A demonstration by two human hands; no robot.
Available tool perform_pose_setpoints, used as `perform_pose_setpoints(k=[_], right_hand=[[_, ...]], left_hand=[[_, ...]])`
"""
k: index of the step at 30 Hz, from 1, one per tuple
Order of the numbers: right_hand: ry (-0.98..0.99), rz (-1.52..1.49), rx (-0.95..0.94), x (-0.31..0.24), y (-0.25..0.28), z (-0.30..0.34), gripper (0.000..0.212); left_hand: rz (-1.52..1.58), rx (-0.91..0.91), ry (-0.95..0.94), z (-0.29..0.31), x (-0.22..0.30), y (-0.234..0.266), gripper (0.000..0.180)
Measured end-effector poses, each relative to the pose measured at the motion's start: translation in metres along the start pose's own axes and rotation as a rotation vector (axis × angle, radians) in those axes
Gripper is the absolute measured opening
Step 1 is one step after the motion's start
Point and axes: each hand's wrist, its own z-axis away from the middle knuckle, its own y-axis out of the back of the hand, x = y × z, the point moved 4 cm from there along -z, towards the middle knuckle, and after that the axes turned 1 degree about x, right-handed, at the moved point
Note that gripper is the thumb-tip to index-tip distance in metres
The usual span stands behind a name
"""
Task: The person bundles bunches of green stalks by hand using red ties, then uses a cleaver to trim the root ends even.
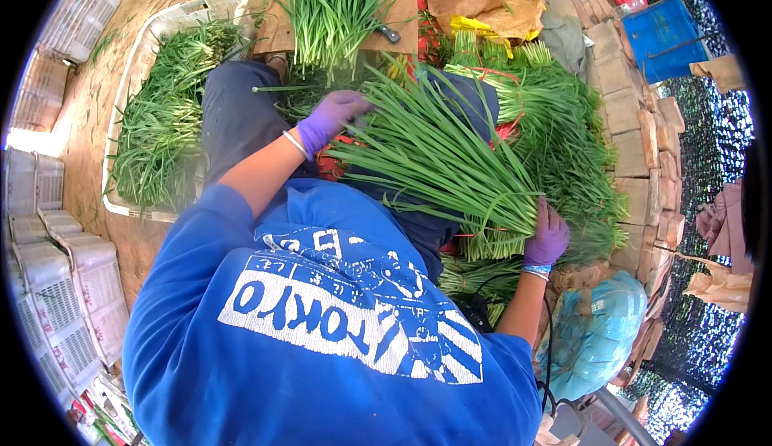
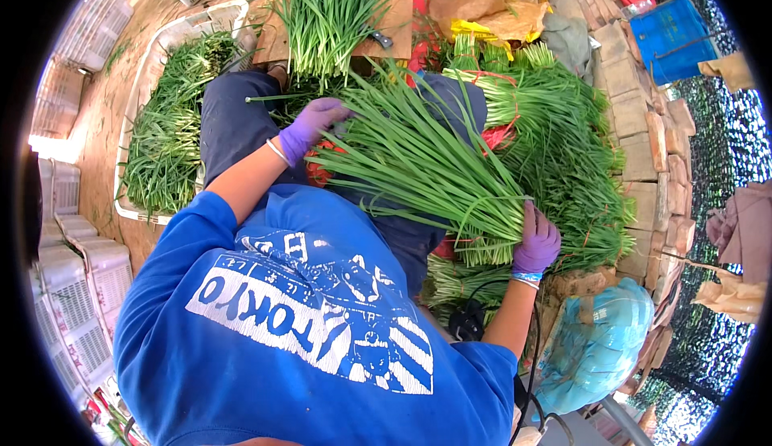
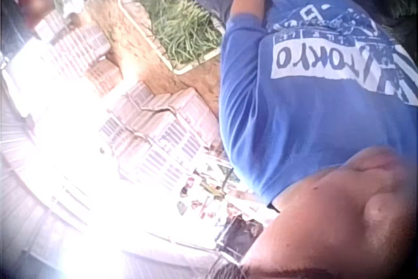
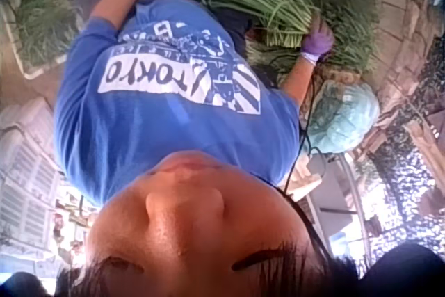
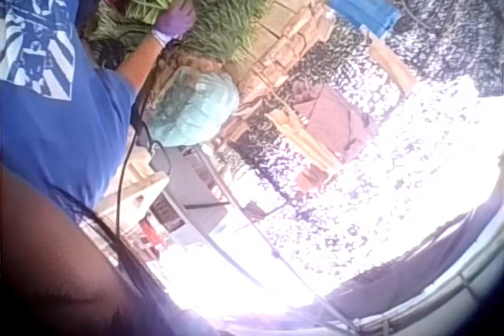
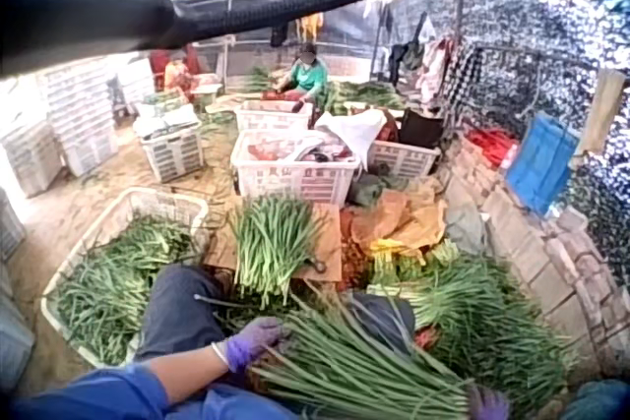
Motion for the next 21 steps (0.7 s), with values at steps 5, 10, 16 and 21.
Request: perform_pose_setpoints(k=[5,10,16,21], right_hand=[[-0.052,-0.049,-0.020,-0.001,-0.005,0.007,0.048],[-0.083,-0.079,-0.066,-0.002,-0.007,0.011,0.052],[-0.120,-0.120,-0.098,0.002,-0.008,0.014,0.052],[-0.111,-0.107,-0.110,0.003,-0.009,0.015,0.054]], left_hand=[[-0.346,-0.018,0.268,0.007,-0.028,0.064,0.028],[-1.157,0.923,0.032,0.006,0.028,0.148,0.031],[-1.200,1.463,-0.131,0.016,0.058,0.178,0.055],[-1.374,0.331,0.102,-0.009,-0.023,0.109,0.073]])
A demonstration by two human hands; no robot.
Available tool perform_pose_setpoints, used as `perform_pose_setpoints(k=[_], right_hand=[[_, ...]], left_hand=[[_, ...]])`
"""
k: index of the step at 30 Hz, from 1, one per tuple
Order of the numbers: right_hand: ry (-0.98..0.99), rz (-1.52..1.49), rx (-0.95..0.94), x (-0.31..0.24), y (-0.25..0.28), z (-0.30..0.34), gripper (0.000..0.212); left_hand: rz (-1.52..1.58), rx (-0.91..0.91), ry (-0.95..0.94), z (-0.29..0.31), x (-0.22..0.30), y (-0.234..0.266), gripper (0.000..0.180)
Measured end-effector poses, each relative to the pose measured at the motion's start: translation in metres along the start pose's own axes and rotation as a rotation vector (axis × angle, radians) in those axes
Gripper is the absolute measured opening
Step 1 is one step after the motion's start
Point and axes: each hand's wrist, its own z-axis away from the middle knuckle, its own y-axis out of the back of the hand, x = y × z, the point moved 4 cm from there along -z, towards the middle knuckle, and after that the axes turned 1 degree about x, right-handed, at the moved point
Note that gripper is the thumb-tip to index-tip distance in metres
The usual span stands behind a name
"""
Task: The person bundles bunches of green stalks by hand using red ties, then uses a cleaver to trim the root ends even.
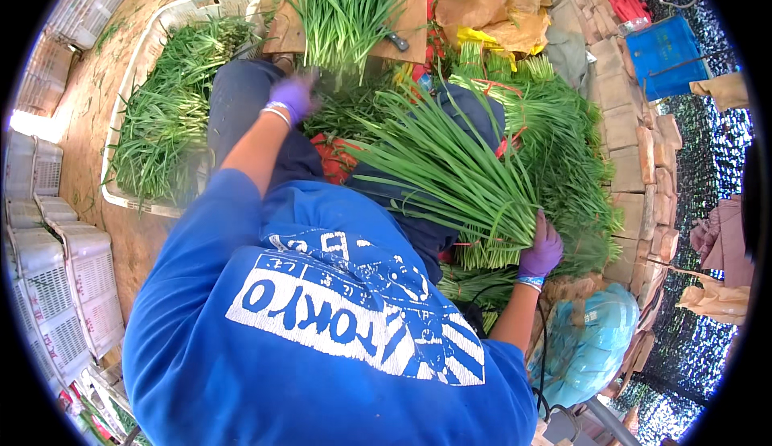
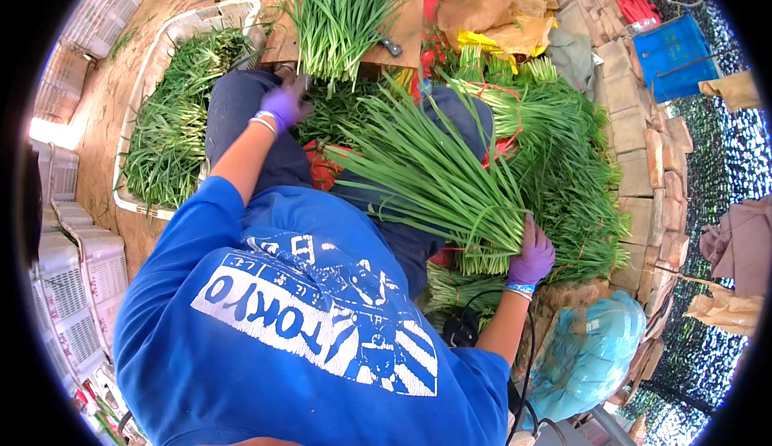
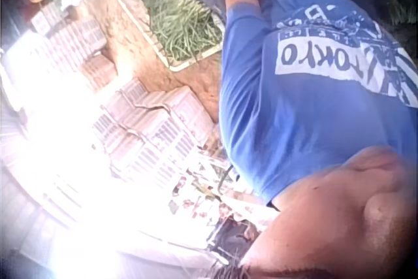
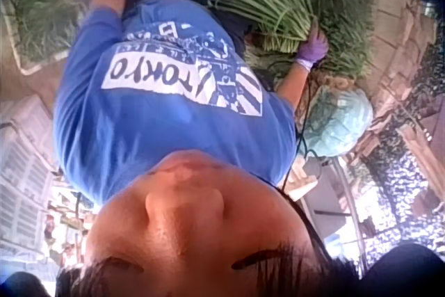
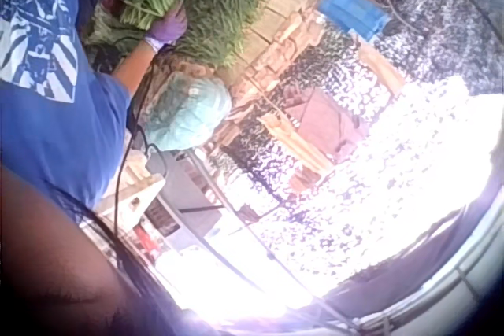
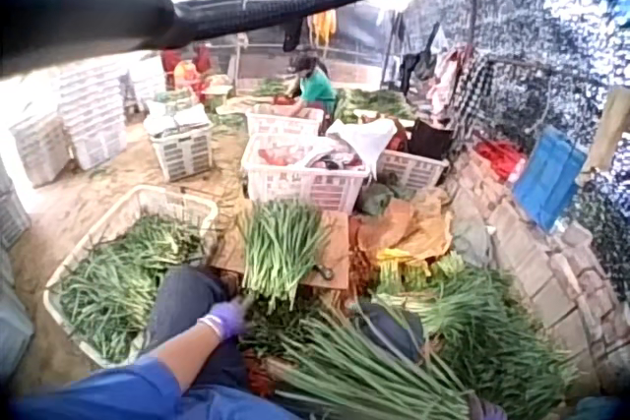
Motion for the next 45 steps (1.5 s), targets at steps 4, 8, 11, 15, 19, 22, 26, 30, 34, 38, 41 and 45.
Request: perform_pose_setpoints(k=[4,8,11,15,19,22,26,30,34,38,41,45], right_hand=[[0.009,0.020,0.042,-0.003,0.003,0.001,0.054],[-0.028,0.001,-0.005,0.000,0.001,0.003,0.052],[-0.059,-0.020,-0.017,0.011,0.002,0.001,0.050],[-0.765,-1.187,0.564,0.058,0.011,-0.007,0.042],[-0.938,-0.958,0.737,0.051,0.028,-0.058,0.029],[-1.024,-0.976,0.744,0.009,0.022,-0.130,0.020],[-1.069,-1.297,0.869,-0.048,-0.005,-0.247,0.018],[-0.925,-1.673,0.951,-0.117,-0.055,-0.362,0.018],[-0.766,-1.793,0.677,-0.231,-0.132,-0.420,0.020],[-0.790,-1.580,-0.286,-0.375,-0.230,-0.377,0.017],[-0.551,-1.138,-0.785,-0.418,-0.268,-0.334,0.029],[-0.619,-1.123,-0.781,-0.432,-0.271,-0.324,0.037]], left_hand=[[-0.323,-0.836,-0.239,0.024,0.031,-0.096,0.054],[-0.198,-0.822,-0.308,0.014,0.018,-0.115,0.047],[-0.315,-0.805,-0.345,0.003,0.016,-0.097,0.044],[-0.009,0.155,-0.219,-0.022,0.054,-0.029,0.063],[0.040,-0.295,-0.307,0.000,0.095,-0.075,0.057],[0.092,-0.780,-0.271,0.006,0.087,-0.118,0.053],[0.323,-0.675,-0.267,-0.027,0.058,-0.095,0.048],[0.808,-0.397,-0.231,-0.036,0.035,-0.029,0.040],[1.255,0.088,0.026,-0.063,-0.015,0.013,0.047],[1.210,0.298,0.366,-0.140,-0.071,0.011,0.113],[1.448,0.275,0.305,-0.184,-0.067,-0.006,0.117],[1.943,0.159,0.413,-0.208,-0.036,-0.020,0.101]])
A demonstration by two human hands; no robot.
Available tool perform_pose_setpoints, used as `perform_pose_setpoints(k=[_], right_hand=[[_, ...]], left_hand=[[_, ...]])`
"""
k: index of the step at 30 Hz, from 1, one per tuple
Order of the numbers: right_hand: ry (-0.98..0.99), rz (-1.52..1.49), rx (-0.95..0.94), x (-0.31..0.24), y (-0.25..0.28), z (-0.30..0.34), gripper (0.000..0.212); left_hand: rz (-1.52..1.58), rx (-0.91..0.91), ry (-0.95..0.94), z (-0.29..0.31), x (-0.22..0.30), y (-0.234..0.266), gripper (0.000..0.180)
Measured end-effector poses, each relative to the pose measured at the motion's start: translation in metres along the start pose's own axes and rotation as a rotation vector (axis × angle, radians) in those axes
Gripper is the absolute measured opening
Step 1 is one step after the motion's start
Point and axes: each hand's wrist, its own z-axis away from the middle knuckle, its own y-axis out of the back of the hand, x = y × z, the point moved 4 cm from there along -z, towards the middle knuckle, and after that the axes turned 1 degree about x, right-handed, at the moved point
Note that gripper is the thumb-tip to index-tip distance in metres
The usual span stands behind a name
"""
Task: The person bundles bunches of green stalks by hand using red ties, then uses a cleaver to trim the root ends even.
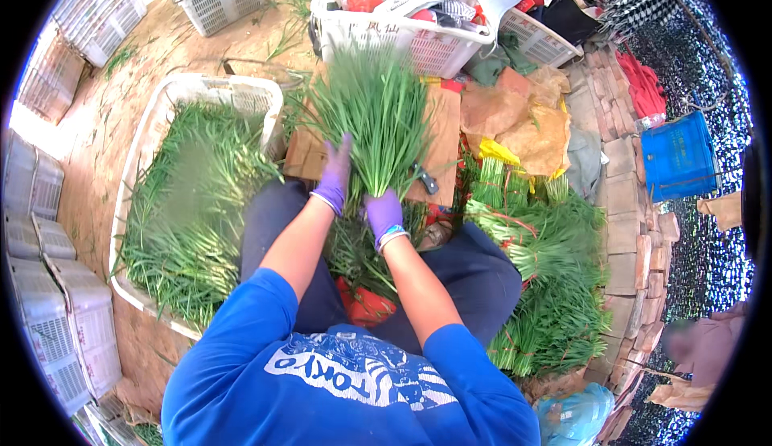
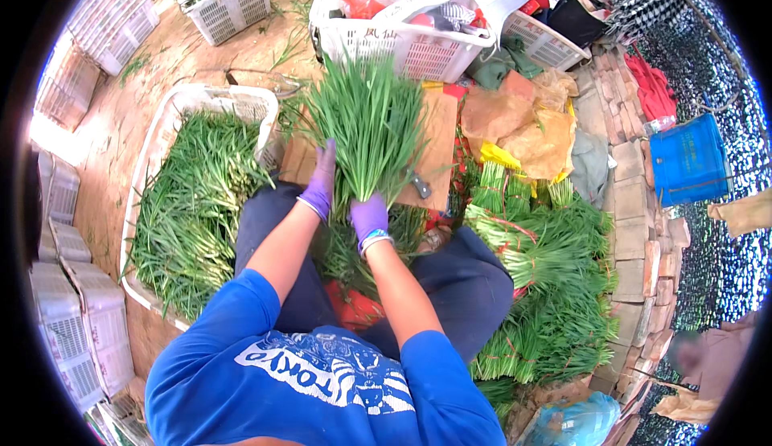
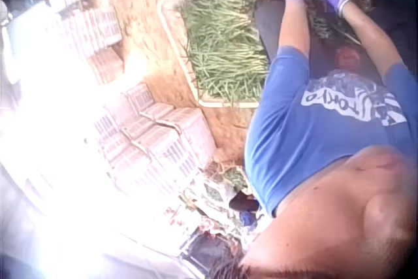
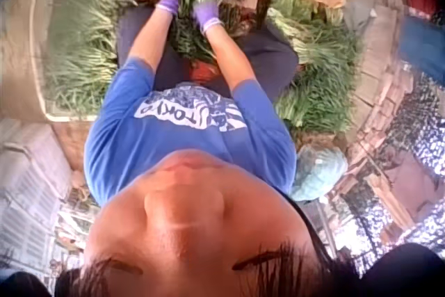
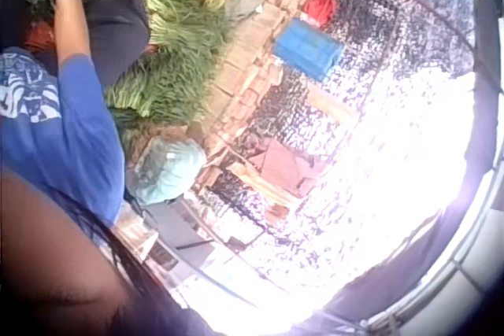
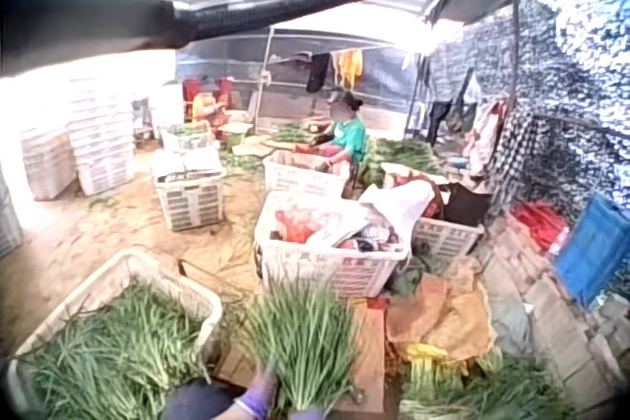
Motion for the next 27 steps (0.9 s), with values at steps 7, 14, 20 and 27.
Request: perform_pose_setpoints(k=[7,14,20,27], right_hand=[[0.280,0.550,-0.379,-0.045,-0.020,0.005,0.070],[-0.199,-0.867,0.012,0.055,0.034,0.065,0.037],[-0.557,-1.052,-0.527,0.072,-0.038,0.083,0.052],[0.273,-0.765,-0.048,-0.031,0.076,0.128,0.034]], left_hand=[[-0.985,0.050,0.031,0.008,0.015,-0.016,0.138],[-1.073,0.035,-0.085,0.003,0.007,-0.003,0.127],[-1.068,0.063,-0.091,0.005,0.005,0.000,0.126],[-1.046,0.052,-0.162,0.001,0.004,0.002,0.127]])
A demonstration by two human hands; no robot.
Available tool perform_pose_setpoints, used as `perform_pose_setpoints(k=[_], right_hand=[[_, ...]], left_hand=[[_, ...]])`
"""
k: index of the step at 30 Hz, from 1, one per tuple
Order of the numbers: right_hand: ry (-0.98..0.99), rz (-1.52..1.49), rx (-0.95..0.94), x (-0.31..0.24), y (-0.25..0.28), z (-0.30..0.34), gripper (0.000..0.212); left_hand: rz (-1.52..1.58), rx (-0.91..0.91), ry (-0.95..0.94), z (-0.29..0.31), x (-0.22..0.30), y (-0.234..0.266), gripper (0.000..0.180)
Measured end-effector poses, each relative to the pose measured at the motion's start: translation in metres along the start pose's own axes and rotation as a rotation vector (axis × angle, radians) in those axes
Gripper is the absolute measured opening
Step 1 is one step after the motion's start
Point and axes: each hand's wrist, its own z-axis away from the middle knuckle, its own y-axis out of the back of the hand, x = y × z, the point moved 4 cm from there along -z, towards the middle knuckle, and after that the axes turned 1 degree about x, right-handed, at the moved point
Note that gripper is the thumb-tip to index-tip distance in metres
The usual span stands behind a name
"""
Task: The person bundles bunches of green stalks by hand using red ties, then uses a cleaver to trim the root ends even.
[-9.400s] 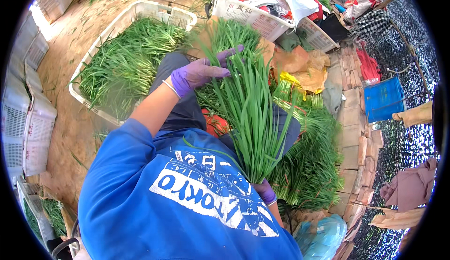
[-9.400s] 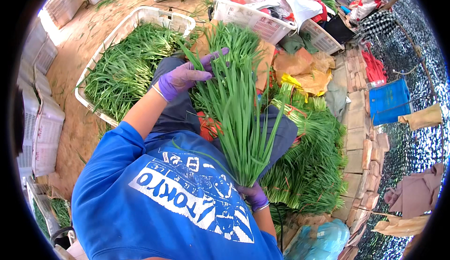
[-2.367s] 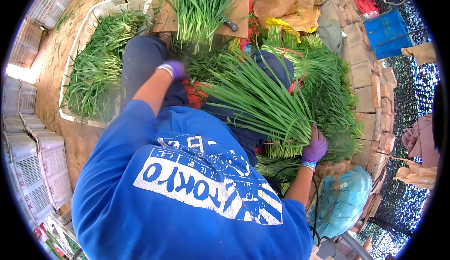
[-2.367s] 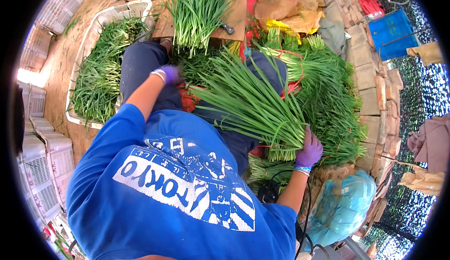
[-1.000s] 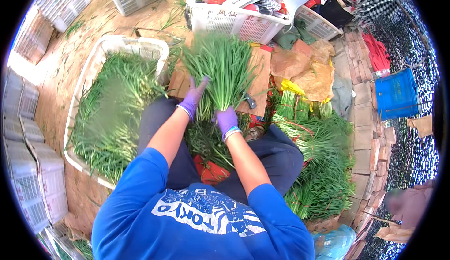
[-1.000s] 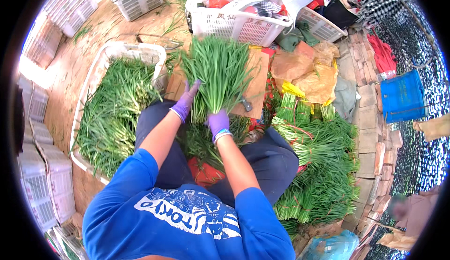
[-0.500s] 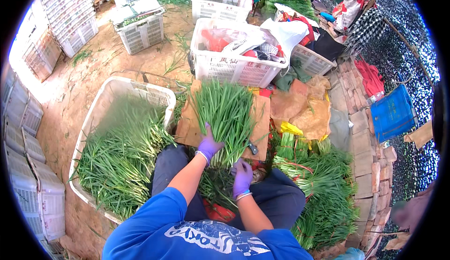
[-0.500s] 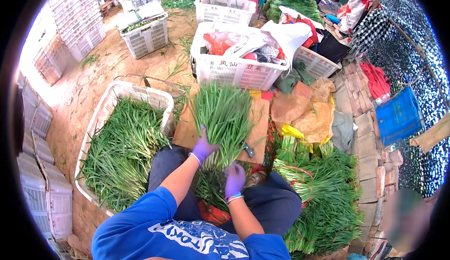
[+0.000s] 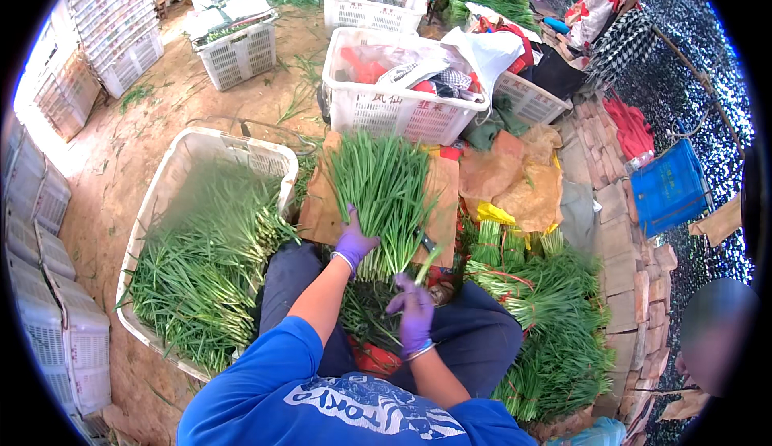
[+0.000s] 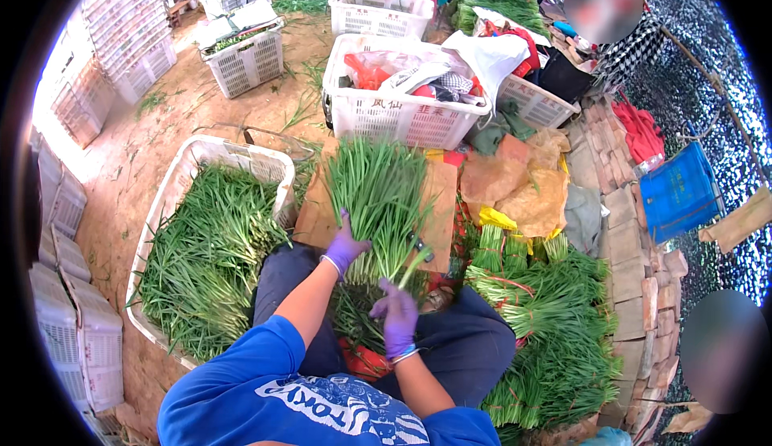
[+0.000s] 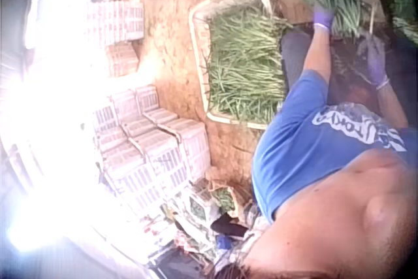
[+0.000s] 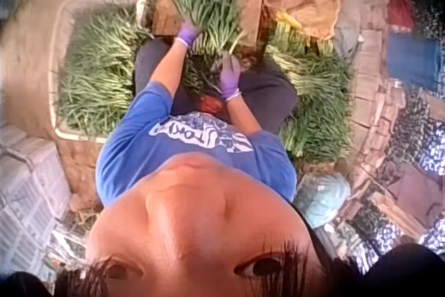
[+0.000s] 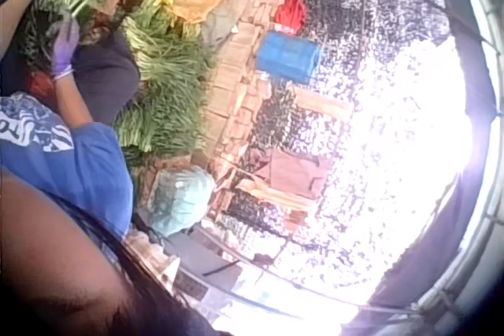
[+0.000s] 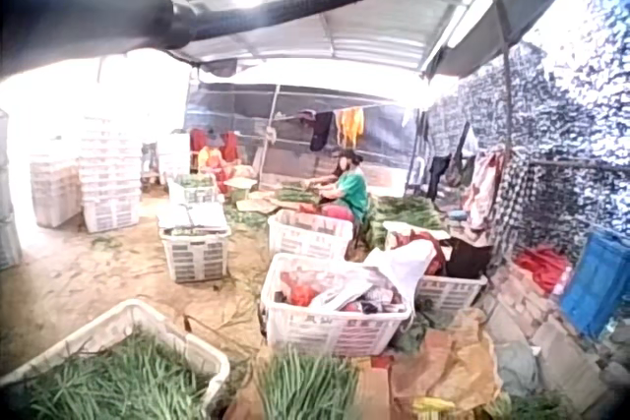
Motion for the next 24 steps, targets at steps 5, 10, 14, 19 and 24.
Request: perform_pose_setpoints(k=[5,10,14,19,24], right_hand=[[-0.002,0.068,-0.034,-0.059,0.002,-0.060,0.024],[-0.344,0.654,-0.244,0.022,0.002,-0.106,0.025],[-0.467,0.854,-0.404,0.057,-0.013,-0.103,0.034],[-0.330,1.027,-0.457,0.031,-0.008,-0.112,0.044],[-0.093,0.333,0.045,0.057,0.059,-0.151,0.046]], left_hand=[[0.040,-0.012,0.022,-0.005,-0.013,-0.008,0.126],[0.285,0.117,-0.046,-0.002,-0.009,-0.002,0.122],[0.053,0.050,0.023,0.010,0.006,-0.002,0.140],[-0.145,-0.015,0.087,0.016,0.014,0.000,0.148],[0.038,0.173,-0.033,0.009,0.004,-0.003,0.146]])
